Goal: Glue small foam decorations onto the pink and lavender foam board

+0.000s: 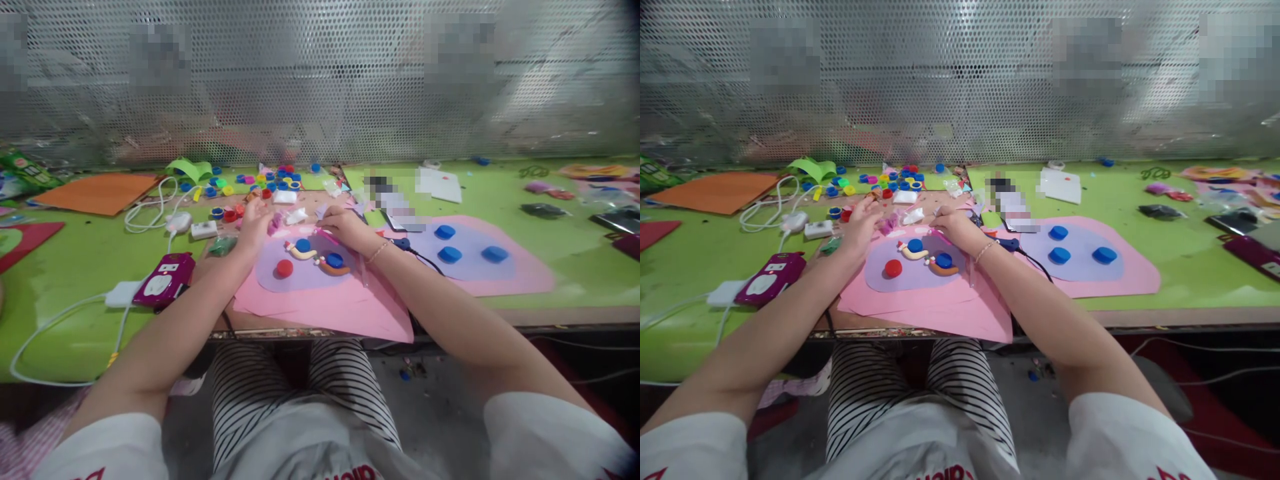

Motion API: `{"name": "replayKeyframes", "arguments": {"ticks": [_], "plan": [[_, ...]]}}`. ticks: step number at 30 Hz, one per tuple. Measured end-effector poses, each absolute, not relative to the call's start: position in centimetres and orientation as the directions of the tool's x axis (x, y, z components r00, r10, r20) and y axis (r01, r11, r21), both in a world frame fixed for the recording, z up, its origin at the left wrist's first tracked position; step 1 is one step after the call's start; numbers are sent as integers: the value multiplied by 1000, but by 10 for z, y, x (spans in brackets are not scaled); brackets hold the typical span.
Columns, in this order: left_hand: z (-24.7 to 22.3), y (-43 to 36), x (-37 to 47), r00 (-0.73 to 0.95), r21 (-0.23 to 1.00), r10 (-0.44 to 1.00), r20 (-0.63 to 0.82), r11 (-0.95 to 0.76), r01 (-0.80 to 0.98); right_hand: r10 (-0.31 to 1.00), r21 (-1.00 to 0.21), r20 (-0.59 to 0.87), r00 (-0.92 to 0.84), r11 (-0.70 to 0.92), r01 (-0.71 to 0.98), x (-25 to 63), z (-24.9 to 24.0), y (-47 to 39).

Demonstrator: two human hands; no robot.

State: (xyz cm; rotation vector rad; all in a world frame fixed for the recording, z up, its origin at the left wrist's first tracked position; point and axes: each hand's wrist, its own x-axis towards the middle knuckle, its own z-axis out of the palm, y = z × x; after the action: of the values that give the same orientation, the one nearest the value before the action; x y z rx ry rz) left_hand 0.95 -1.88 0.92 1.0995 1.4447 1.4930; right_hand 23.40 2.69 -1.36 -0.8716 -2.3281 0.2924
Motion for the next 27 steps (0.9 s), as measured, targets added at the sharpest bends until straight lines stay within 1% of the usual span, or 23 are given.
{"name": "replayKeyframes", "arguments": {"ticks": [6, 10, 15, 19, 23, 27], "plan": [[7, -19, 11, -312, 995, 945, 97, -89, 39, 628, -371, 490, -605, 778, 507, 234, -15, 28], [6, -20, 11, -311, 996, 946, 89, -79, 45, 633, -339, 487, -602, 772, 537, 233, -14, 27], [3, -16, 10, -300, 994, 947, 113, -110, 29, 667, -347, 500, -552, 739, 578, 231, -11, 21], [2, -13, 9, -308, 990, 942, 137, -135, 29, 660, -328, 509, -553, 742, 584, 231, -14, 22], [3, -13, 8, -306, 992, 943, 129, -121, 45, 642, -291, 504, -578, 756, 586, 230, -15, 25], [4, -13, 8, -310, 993, 944, 118, -106, 55, 642, -286, 496, -584, 756, 588, 230, -16, 25]]}}
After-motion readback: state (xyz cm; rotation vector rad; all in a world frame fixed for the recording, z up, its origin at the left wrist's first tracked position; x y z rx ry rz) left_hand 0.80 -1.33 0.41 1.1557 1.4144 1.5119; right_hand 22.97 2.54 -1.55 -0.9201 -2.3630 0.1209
